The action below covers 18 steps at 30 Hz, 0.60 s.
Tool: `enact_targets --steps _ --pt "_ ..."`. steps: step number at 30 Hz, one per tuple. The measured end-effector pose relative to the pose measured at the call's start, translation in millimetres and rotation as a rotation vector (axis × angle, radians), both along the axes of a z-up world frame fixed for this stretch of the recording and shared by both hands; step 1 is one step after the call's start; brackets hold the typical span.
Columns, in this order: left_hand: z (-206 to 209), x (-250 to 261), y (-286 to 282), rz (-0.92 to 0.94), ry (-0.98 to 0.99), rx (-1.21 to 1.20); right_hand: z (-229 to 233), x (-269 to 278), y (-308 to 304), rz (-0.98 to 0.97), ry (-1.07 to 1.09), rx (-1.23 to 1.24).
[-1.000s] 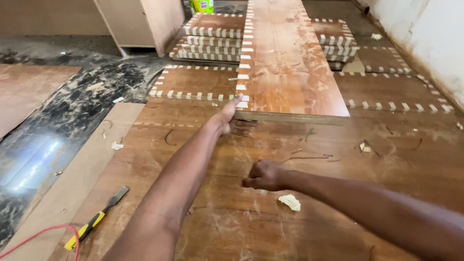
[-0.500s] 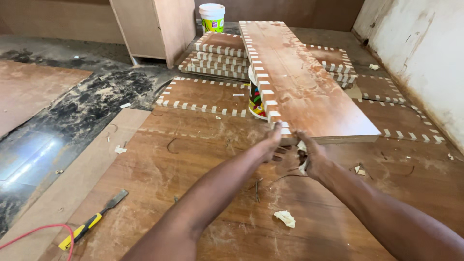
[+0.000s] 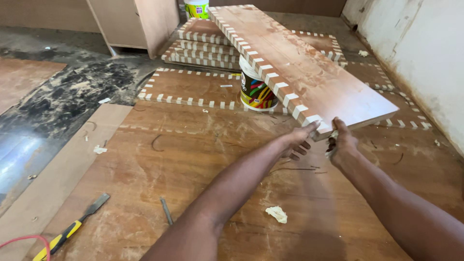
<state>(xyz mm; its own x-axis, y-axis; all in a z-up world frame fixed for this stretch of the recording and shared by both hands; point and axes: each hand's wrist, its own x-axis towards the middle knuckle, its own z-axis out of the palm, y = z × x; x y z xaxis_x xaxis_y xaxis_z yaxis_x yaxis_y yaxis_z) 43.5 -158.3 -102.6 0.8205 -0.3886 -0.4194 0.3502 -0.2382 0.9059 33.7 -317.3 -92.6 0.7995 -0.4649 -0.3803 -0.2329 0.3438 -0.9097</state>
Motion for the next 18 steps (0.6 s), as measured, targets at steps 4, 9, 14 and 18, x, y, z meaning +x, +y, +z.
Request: enact_targets --steps 4,9,14,18 --pt "-6 18 5 0.042 -0.023 -0.029 7 14 -30 -0.068 0.016 -0.013" --pt "-28 48 26 0.197 0.04 -0.128 14 24 -62 -0.073 0.023 0.058" --pt "-53 78 60 0.313 0.063 -0.182 12 18 -84 0.142 -0.118 0.111" --pt "-75 105 90 0.463 0.108 -0.273 -10 13 -92 0.284 -0.206 0.129"
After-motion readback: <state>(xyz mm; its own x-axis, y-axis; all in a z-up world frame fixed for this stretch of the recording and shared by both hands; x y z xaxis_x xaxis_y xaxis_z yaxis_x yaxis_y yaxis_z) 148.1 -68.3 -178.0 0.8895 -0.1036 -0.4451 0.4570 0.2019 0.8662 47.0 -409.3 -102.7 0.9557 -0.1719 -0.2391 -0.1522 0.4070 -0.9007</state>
